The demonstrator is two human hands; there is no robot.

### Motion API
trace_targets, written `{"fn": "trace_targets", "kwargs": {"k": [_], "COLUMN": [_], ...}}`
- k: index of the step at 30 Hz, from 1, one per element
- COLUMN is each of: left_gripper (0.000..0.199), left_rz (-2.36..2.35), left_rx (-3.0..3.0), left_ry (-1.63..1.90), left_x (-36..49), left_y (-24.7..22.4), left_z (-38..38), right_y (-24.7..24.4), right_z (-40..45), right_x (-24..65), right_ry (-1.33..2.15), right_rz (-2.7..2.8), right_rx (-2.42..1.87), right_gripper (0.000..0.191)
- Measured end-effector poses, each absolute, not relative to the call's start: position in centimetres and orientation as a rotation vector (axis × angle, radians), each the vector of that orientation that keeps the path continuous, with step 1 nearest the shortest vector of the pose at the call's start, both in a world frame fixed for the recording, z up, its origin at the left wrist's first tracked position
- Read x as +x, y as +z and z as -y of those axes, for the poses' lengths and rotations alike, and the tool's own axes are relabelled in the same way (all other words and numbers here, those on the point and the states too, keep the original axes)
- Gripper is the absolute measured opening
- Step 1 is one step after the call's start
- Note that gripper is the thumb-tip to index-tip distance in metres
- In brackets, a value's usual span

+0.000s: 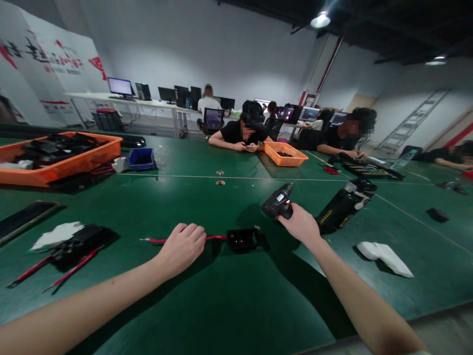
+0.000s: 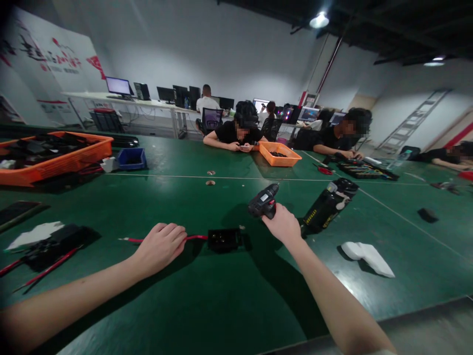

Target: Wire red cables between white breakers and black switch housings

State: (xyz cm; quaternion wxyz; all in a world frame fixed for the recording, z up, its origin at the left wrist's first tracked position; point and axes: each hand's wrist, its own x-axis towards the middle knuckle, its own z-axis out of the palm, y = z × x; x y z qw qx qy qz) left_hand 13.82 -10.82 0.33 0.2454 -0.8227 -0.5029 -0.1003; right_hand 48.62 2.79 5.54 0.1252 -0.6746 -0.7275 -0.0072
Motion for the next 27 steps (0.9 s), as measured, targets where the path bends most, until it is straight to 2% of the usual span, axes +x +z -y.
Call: {"fn": "trace_targets", "kwargs": {"k": [14, 27], "left_gripper": [0.023, 0.024], "left_rz": [1.308, 1.367], "left_rx": [-2.226, -2.24], "left_ry": [-0.247, -0.296], "left_x": [13.8, 13.9], "left_y": [0.1, -0.2], "left_z": [10.3, 10.0], "right_y": [2.7, 2.3], "right_z": [-4.5, -5.2], "right_x": [50.3, 50.5], "right_ry": [-0.153, -0.19], "right_rz": [2.267, 2.362], "right_rx": [-2.055, -2.037], "right_gripper": [0.041, 0.031]}}
